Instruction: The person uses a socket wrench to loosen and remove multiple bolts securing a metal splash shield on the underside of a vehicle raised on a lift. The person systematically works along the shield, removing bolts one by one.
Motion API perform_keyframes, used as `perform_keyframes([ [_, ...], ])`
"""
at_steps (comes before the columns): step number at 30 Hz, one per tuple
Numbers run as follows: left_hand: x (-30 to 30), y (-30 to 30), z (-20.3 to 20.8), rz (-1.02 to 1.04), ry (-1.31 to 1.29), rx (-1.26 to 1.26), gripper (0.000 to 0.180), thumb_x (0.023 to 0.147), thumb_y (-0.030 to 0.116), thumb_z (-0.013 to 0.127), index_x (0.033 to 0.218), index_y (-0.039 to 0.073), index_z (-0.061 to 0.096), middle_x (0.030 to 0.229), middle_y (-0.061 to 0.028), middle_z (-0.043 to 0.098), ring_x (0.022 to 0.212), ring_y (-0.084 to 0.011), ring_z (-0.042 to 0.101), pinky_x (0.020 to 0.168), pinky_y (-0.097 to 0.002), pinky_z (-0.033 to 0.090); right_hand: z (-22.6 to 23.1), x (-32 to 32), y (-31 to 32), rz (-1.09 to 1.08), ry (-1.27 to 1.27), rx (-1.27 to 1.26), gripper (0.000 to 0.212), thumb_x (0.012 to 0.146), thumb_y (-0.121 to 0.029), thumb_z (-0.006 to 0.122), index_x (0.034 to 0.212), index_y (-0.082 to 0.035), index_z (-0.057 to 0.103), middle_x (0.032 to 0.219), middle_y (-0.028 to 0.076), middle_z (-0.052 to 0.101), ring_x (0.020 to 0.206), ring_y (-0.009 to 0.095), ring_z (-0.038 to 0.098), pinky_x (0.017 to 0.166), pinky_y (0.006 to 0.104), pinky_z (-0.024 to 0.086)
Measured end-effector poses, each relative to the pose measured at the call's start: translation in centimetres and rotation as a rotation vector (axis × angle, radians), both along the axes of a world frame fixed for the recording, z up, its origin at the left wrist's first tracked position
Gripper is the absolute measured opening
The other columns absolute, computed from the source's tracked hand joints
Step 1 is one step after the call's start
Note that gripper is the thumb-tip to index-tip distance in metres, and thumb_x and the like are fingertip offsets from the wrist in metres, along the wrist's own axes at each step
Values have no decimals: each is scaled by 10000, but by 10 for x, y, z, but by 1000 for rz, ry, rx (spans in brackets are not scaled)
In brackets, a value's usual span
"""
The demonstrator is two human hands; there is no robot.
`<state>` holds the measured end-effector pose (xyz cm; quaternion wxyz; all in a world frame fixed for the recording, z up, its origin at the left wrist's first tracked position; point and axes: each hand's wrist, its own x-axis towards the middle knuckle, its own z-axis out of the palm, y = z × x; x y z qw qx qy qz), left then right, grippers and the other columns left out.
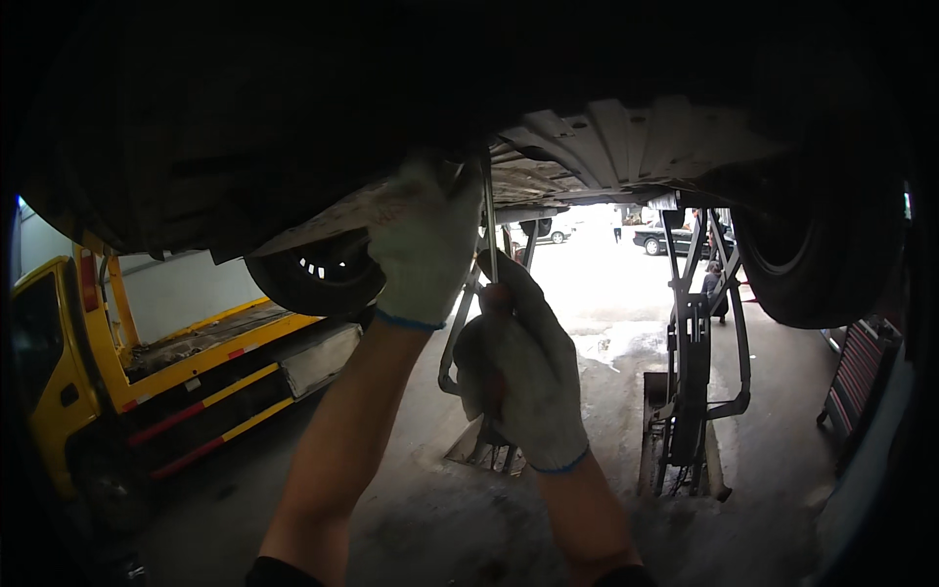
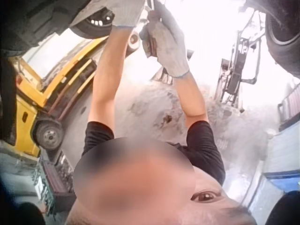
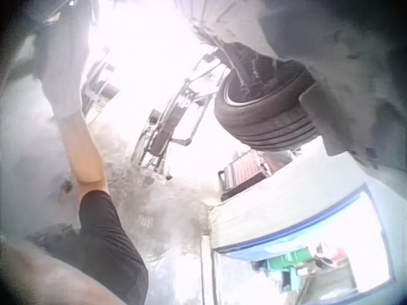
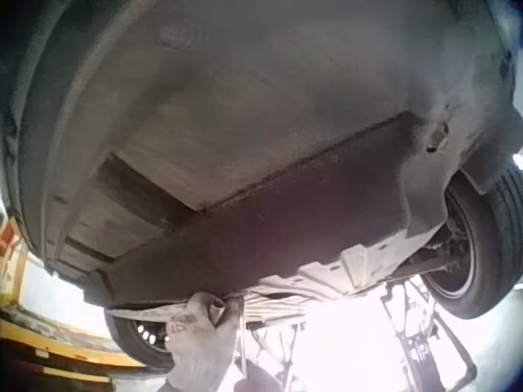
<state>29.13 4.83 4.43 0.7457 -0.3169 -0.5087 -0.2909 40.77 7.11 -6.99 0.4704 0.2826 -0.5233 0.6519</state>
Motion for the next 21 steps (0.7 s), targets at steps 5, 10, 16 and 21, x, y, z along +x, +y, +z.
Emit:
perform_keyframes([
  [5, 16, -20, 4, -704, -360, -169, 283, 973, 338, 680, 938, 57, 664, 645, -28, 641, 479, -115, 578, 438, -279, 457, -9, -11, 5, -170, -11, 63, 495, 1067, -156, 479, 1538, -40, 380, 1035, 87, 643, 615, 120, 629, 459, 256, 487],
  [10, -4, -27, -8, -849, -446, -216, 305, 962, 346, 644, 892, 50, 636, 551, 4, 510, 460, -84, 488, 435, -273, 387, -15, -8, 3, -177, -33, 18, 500, 1052, -87, 480, 1539, -44, 378, 1146, 95, 604, 717, 145, 678, 443, 253, 501],
  [16, -25, -33, -9, -1086, -483, -301, 325, 926, 377, 689, 837, 64, 679, 580, 7, 547, 434, -49, 455, 412, -237, 345, -10, 4, 0, -185, -157, 17, 512, 1061, -180, 492, 1537, -33, 378, 1080, 113, 643, 736, 127, 680, 461, 247, 504],
  [21, 9, -36, 3, -1276, -853, -332, 387, 903, 411, 664, 761, 52, 654, 612, -30, 599, 520, -100, 549, 500, -292, 445, -11, -7, 1, -400, -84, 24, 524, 1067, -289, 529, 1507, -33, 409, 769, 74, 655, 530, 125, 592, 455, 262, 477],
])
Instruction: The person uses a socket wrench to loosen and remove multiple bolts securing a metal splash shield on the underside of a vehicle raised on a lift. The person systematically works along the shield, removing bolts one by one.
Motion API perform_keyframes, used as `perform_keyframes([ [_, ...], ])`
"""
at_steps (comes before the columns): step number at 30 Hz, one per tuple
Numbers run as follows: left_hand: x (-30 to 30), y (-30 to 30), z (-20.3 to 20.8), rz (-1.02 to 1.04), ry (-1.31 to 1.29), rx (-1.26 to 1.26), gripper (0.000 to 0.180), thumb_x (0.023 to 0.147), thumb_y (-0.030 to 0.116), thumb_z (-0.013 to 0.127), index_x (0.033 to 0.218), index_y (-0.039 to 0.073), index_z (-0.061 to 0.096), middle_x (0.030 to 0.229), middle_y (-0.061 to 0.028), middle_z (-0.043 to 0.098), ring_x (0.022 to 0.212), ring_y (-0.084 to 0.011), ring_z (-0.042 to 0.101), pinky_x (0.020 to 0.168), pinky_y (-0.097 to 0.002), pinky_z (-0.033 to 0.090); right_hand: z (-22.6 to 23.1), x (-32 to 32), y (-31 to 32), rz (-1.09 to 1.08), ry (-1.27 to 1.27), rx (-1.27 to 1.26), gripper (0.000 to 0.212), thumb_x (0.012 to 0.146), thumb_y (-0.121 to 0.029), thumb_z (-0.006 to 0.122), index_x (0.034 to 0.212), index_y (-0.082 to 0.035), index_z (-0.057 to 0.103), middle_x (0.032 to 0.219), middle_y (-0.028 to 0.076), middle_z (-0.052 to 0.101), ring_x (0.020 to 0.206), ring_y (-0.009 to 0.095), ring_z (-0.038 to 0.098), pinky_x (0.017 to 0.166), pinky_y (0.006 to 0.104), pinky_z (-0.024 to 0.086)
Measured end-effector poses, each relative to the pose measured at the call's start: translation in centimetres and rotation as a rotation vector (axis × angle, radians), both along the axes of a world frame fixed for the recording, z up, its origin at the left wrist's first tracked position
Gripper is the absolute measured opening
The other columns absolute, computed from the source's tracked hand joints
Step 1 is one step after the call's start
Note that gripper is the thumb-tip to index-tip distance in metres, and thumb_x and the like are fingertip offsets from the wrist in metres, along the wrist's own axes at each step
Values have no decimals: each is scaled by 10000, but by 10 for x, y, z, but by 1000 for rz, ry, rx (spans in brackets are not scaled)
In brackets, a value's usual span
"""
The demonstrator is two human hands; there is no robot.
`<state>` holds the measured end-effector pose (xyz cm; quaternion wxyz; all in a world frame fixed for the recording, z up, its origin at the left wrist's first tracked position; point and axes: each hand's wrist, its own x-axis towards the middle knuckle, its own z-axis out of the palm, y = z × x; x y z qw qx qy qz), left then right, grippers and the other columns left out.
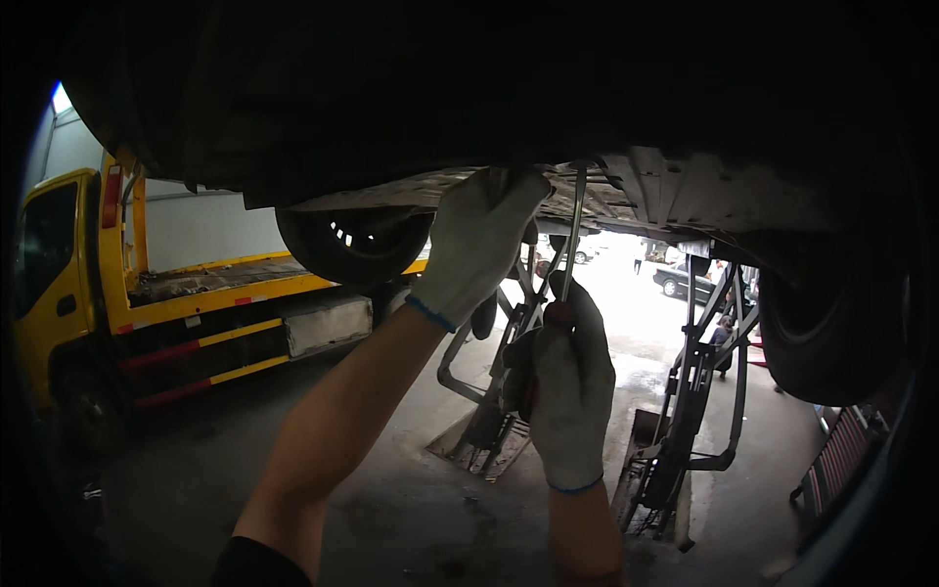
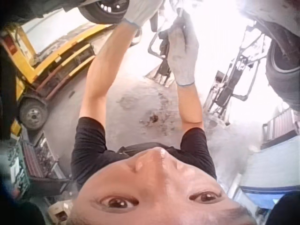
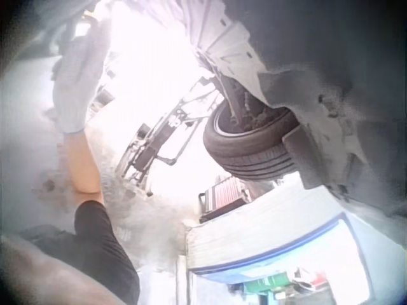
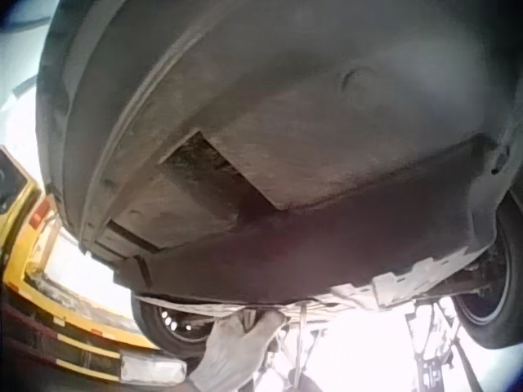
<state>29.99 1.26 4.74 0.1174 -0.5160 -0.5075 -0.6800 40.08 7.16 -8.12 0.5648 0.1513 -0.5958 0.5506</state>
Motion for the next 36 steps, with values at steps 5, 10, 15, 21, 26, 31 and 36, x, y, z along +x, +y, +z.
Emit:
perform_keyframes([
  [5, -2, 7, 3, 46, -16, 55, 418, 880, 434, 650, 763, 34, 665, 604, -48, 607, 517, -131, 559, 522, -306, 465, 6, 2, -2, 381, -10, -60, 491, 1070, -367, 514, 1441, -53, 439, 705, 87, 622, 483, 146, 561, 415, 277, 441],
  [10, -8, 8, 2, -48, 24, 94, 402, 905, 424, 647, 777, 45, 681, 627, -48, 618, 533, -126, 572, 522, -307, 473, 15, 9, -18, 507, -46, -172, 568, 1063, -425, 489, 1503, -74, 412, 585, 23, 495, 362, 118, 404, 324, 275, 315],
  [15, -7, 2, 5, -122, 5, 21, 441, 916, 464, 641, 798, 40, 671, 620, -34, 615, 545, -113, 593, 513, -302, 481, 7, 0, -2, 801, 17, -167, 566, 1091, -422, 418, 1551, -98, 353, 564, -14, 374, 343, 87, 283, 302, 271, 233],
  [21, -9, 1, -1, -221, 75, -77, 476, 924, 488, 644, 774, 37, 619, 599, -33, 587, 471, -108, 564, 434, -268, 454, -8, -29, 21, 1166, 190, -59, 575, 1105, -448, 338, 1575, -118, 316, 634, 26, 486, 343, 95, 304, 325, 278, 280],
  [26, 3, -8, -10, -469, 129, -137, 394, 931, 396, 681, 862, 11, 726, 552, -30, 569, 445, -103, 537, 407, -256, 412, -15, -26, 26, 1166, 164, -103, 520, 1094, -466, 366, 1517, -164, 387, 713, 58, 498, 386, 139, 356, 355, 298, 315],
  [31, 3, -6, -11, -375, 166, -188, 262, 875, 298, 689, 844, 42, 728, 668, -39, 641, 591, -116, 613, 549, -279, 490, -13, -10, 13, 832, 54, -273, 582, 1073, -483, 411, 1518, -107, 406, 756, 86, 582, 409, 131, 395, 367, 281, 330],
  [36, 4, 0, -17, -350, 148, -179, 258, 898, 304, 656, 883, 59, 734, 695, -31, 645, 624, -109, 608, 584, -272, 487, 1, 2, -5, 503, -56, -300, 650, 1038, -470, 502, 1504, -25, 412, 729, 101, 627, 425, 159, 476, 390, 272, 389],
])
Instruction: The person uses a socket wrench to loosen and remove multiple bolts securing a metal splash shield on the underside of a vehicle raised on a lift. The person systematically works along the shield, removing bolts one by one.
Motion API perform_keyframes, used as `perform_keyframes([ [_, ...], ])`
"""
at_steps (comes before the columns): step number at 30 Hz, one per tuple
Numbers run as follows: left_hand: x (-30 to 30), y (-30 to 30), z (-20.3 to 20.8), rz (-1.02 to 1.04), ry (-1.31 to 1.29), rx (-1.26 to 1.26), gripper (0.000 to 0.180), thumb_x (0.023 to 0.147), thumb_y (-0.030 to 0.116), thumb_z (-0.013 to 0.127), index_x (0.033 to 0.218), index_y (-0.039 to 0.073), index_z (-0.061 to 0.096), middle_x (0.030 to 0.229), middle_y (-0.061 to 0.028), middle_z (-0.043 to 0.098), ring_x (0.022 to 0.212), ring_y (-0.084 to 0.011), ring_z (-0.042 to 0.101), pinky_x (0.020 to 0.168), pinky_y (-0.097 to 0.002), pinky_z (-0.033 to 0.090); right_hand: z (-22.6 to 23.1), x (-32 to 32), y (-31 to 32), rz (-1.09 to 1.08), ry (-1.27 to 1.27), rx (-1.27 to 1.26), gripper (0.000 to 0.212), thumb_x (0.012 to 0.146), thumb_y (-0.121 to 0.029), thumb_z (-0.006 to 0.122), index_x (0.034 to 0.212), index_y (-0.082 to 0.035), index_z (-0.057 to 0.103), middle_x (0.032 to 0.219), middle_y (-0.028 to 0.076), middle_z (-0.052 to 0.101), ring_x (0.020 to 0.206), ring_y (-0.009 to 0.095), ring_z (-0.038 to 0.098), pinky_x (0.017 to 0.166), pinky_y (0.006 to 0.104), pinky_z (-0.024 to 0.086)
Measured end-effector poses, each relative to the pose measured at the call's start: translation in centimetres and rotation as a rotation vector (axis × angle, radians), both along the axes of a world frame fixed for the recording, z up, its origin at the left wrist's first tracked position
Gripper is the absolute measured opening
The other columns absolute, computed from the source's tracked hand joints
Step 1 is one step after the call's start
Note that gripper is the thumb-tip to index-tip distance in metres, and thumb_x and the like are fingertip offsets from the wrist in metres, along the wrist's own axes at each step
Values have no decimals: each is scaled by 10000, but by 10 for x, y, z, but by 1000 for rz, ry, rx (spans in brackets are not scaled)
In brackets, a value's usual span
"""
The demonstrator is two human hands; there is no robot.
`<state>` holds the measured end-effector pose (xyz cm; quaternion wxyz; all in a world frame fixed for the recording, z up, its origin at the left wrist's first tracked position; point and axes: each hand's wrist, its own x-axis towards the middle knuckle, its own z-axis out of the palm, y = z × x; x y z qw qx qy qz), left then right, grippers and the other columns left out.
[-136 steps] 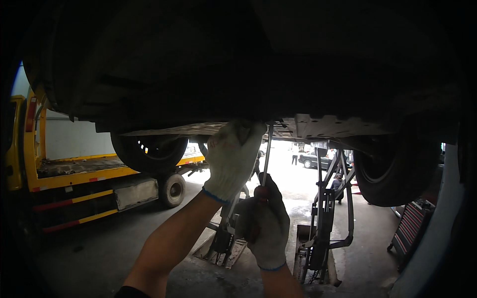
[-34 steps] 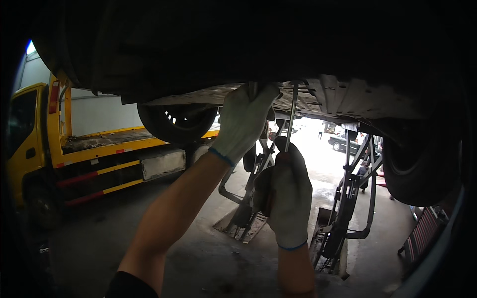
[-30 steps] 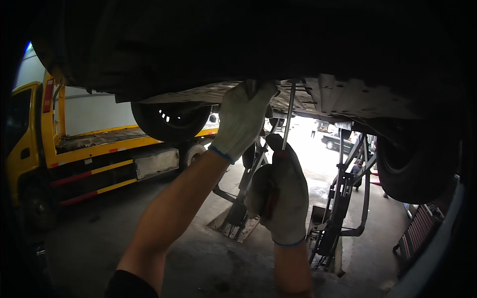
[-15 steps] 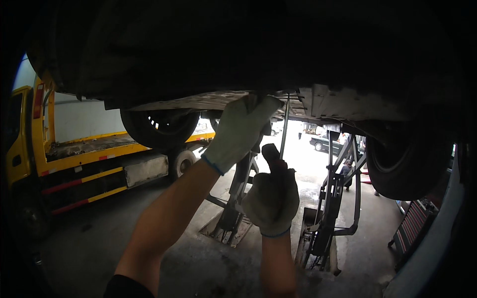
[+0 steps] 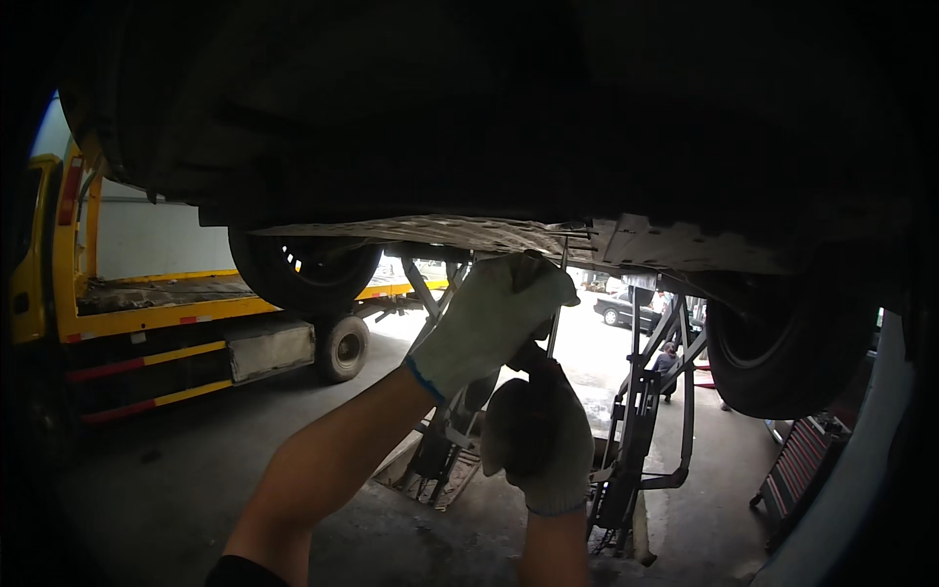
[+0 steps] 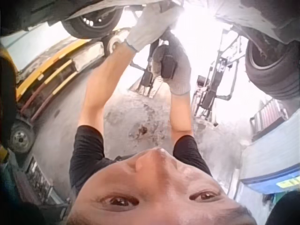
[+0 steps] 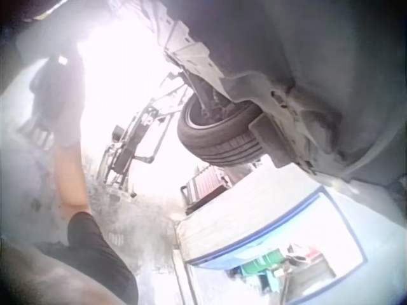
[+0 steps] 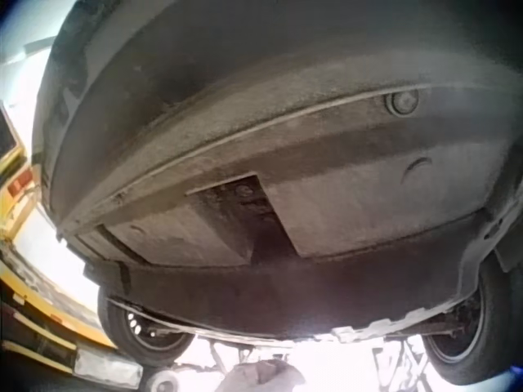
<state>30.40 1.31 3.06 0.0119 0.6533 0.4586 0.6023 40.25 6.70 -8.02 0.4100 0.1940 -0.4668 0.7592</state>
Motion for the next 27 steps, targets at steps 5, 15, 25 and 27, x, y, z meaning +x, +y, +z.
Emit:
perform_keyframes([
  [5, 3, 5, 1, 113, 131, 57, 224, 913, 282, 627, 875, 90, 734, 681, -9, 624, 600, -107, 576, 569, -281, 462, -10, 15, 3, -439, 7, 265, 570, 1019, -366, 573, 1401, 52, 510, 826, 140, 714, 501, 166, 606, 425, 274, 463],
  [15, 8, 15, -4, -15, -52, 130, 290, 867, 310, 679, 718, 62, 669, 583, 16, 518, 526, -75, 485, 507, -257, 388, 1, 30, -10, -659, -83, 258, 448, 1004, -222, 544, 1356, 54, 564, 800, 121, 708, 475, 122, 566, 404, 244, 418],
  [25, 10, 12, -2, -94, -37, 189, 326, 881, 333, 662, 708, 56, 646, 576, 12, 492, 536, -74, 477, 513, -258, 386, 1, 35, 9, -258, -99, 240, 507, 1057, -382, 494, 1386, -2, 560, 624, 57, 588, 384, 113, 457, 347, 253, 318],
  [27, 12, 7, 3, -92, -164, 142, 339, 891, 335, 658, 710, 48, 633, 564, 6, 494, 502, -78, 472, 490, -266, 388, 1, 31, 8, -120, -74, 161, 527, 1052, -409, 490, 1384, -6, 558, 575, 48, 537, 348, 122, 411, 322, 264, 288],
])
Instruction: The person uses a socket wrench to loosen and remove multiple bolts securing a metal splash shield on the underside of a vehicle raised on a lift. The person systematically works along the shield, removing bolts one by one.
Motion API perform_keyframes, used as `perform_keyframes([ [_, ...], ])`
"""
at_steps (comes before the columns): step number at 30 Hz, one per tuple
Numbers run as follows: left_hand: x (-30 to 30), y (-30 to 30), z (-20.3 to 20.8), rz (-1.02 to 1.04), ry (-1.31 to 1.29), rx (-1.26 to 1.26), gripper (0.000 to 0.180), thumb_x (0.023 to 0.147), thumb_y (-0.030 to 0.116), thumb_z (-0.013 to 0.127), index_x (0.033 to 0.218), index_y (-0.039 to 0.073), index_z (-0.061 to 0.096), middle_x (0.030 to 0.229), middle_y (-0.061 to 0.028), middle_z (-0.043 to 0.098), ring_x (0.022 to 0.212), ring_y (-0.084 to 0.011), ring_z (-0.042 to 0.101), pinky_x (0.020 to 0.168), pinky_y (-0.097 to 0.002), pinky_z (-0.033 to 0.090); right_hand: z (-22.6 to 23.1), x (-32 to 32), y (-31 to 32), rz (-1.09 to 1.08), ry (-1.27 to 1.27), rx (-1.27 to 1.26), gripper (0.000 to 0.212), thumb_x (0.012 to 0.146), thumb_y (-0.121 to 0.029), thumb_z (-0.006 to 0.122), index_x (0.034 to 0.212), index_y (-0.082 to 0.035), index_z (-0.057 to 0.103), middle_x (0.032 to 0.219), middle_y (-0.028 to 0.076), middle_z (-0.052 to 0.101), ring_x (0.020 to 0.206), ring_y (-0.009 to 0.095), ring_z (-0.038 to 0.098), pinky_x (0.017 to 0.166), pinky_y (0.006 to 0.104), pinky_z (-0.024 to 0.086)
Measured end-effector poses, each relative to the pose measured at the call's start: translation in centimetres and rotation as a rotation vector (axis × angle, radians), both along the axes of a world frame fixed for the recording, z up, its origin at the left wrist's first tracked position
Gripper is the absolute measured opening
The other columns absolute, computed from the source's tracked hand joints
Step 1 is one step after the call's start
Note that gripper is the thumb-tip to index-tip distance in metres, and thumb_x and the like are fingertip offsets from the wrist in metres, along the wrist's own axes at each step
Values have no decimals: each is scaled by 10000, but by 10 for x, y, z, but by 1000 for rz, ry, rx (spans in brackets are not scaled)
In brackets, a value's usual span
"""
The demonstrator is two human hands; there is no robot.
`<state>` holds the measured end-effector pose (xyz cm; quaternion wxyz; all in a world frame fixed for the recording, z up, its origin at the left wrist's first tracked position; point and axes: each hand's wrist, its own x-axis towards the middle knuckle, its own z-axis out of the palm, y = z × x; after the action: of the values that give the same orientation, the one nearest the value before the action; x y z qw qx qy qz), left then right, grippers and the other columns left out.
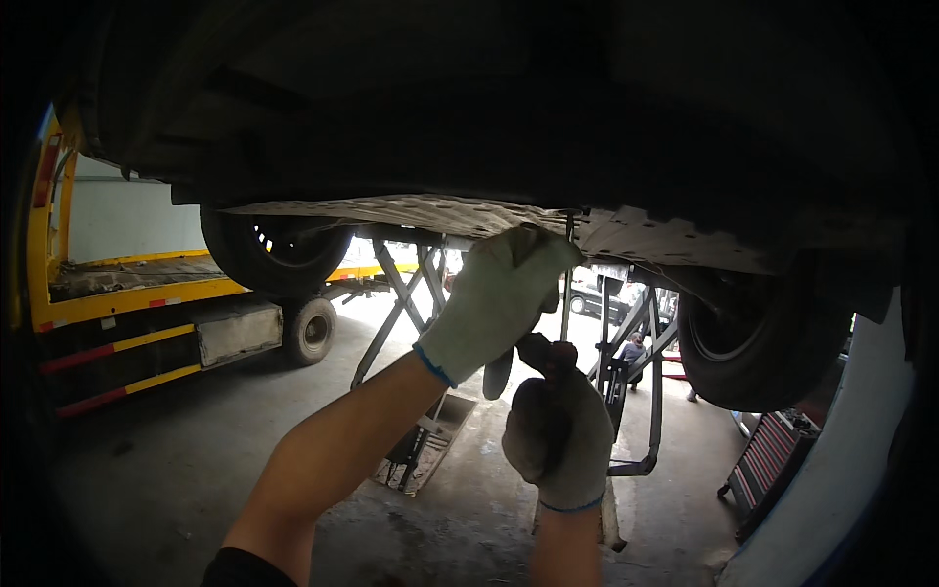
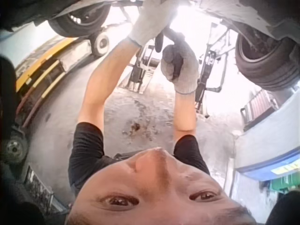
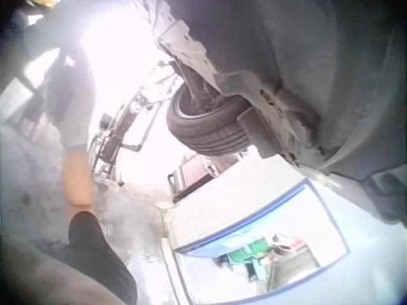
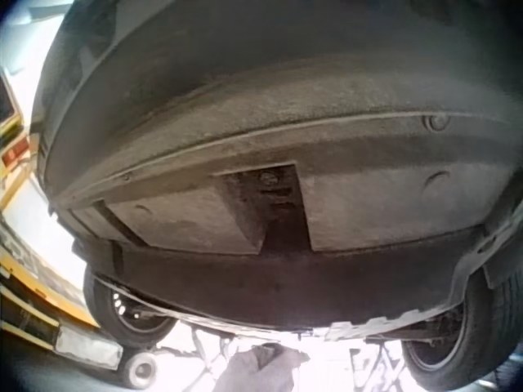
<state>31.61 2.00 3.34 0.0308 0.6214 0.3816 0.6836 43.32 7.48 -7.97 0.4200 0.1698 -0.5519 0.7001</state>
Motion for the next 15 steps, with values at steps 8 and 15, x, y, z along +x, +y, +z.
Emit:
perform_keyframes([
  [8, -18, -4, 8, 74, -45, 12, 411, 926, 393, 624, 681, 70, 558, 584, -17, 544, 443, -93, 503, 407, -270, 426, -7, -24, 7, 345, 90, -119, 495, 1049, -418, 479, 1360, -46, 578, 522, 9, 395, 324, 129, 324, 298, 275, 250],
  [15, -25, -6, 0, 96, -44, 16, 504, 965, 382, 647, 565, 109, 508, 465, 15, 433, 359, -74, 418, 349, -238, 339, -7, -20, -1, 250, 127, -59, 538, 1045, -446, 465, 1375, -35, 571, 526, 53, 456, 323, 166, 369, 296, 300, 287],
])
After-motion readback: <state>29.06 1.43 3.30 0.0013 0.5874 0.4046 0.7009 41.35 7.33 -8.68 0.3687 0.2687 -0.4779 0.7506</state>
